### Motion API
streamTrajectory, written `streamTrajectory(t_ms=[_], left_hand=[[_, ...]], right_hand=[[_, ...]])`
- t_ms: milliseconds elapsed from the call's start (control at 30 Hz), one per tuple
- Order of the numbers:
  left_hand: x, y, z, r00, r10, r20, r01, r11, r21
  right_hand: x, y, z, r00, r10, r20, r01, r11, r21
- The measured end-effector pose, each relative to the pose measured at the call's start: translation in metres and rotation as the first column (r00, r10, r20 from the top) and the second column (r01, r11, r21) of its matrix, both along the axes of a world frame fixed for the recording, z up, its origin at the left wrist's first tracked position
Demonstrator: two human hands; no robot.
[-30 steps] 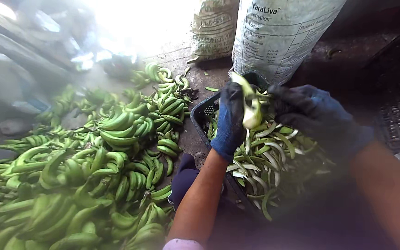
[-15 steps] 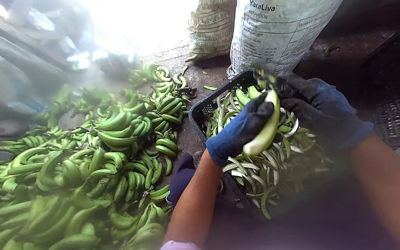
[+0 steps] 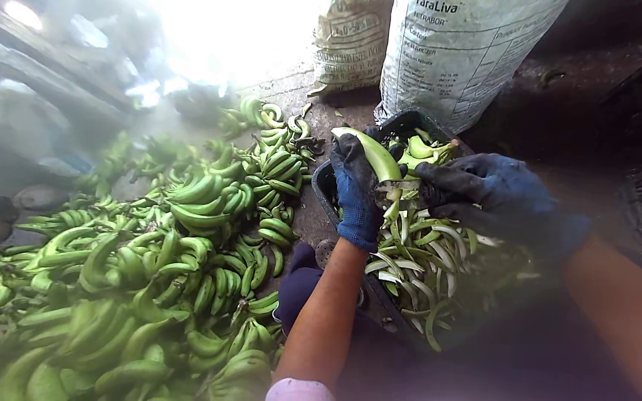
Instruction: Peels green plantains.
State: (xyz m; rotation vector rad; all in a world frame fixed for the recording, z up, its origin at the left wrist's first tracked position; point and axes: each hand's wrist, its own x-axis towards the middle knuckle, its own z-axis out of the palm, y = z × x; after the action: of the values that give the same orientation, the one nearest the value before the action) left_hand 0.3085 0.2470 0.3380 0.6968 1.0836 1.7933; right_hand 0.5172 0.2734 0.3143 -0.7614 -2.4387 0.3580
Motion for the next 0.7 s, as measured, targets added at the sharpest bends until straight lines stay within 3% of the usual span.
streamTrajectory(t_ms=[100, 200, 267, 300, 367, 433, 500, 567, 633, 700], left_hand=[[0.004, -0.018, 0.004, 0.95, -0.199, -0.241, 0.204, 0.979, -0.003], [0.004, -0.035, 0.008, 0.707, -0.569, -0.421, 0.492, 0.823, -0.285], [0.008, -0.029, 0.001, 0.626, -0.667, -0.403, 0.525, 0.743, -0.415], [0.008, -0.026, -0.005, 0.654, -0.643, -0.398, 0.496, 0.762, -0.417], [0.005, -0.019, -0.012, 0.816, -0.476, -0.329, 0.395, 0.874, -0.285], [0.001, -0.007, -0.013, 0.943, -0.332, 0.007, 0.332, 0.941, -0.064], [-0.001, 0.002, -0.01, 0.901, -0.266, 0.343, 0.258, 0.964, 0.069], [-0.002, 0.004, -0.01, 0.854, -0.251, 0.456, 0.229, 0.968, 0.102], [0.002, 0.004, -0.009, 0.859, -0.287, 0.425, 0.244, 0.958, 0.152], [0.007, -0.006, -0.006, 0.972, -0.229, 0.062, 0.217, 0.964, 0.153]], right_hand=[[0.005, 0.014, 0.012, 0.996, -0.081, -0.031, 0.075, 0.985, -0.153], [0.014, 0.03, 0.016, 0.988, -0.145, -0.045, 0.122, 0.936, -0.329], [0.016, 0.031, 0.011, 0.979, -0.197, -0.05, 0.161, 0.902, -0.4], [0.013, 0.027, 0.01, 0.979, -0.199, -0.049, 0.165, 0.906, -0.39], [0.005, 0.017, 0.005, 0.99, -0.125, -0.058, 0.105, 0.957, -0.27], [-0.003, 0.005, -0.003, 0.996, -0.01, -0.089, 0.002, 0.996, -0.088], [-0.006, -0.001, -0.013, 0.995, 0.035, -0.092, -0.028, 0.997, 0.078], [-0.007, -0.003, -0.01, 0.996, 0.01, -0.093, 0.003, 0.992, 0.13], [-0.009, -0.002, -0.001, 0.995, -0.059, -0.086, 0.068, 0.992, 0.108], [-0.006, 0.0, 0.005, 0.989, -0.145, -0.031, 0.145, 0.989, -0.003]])
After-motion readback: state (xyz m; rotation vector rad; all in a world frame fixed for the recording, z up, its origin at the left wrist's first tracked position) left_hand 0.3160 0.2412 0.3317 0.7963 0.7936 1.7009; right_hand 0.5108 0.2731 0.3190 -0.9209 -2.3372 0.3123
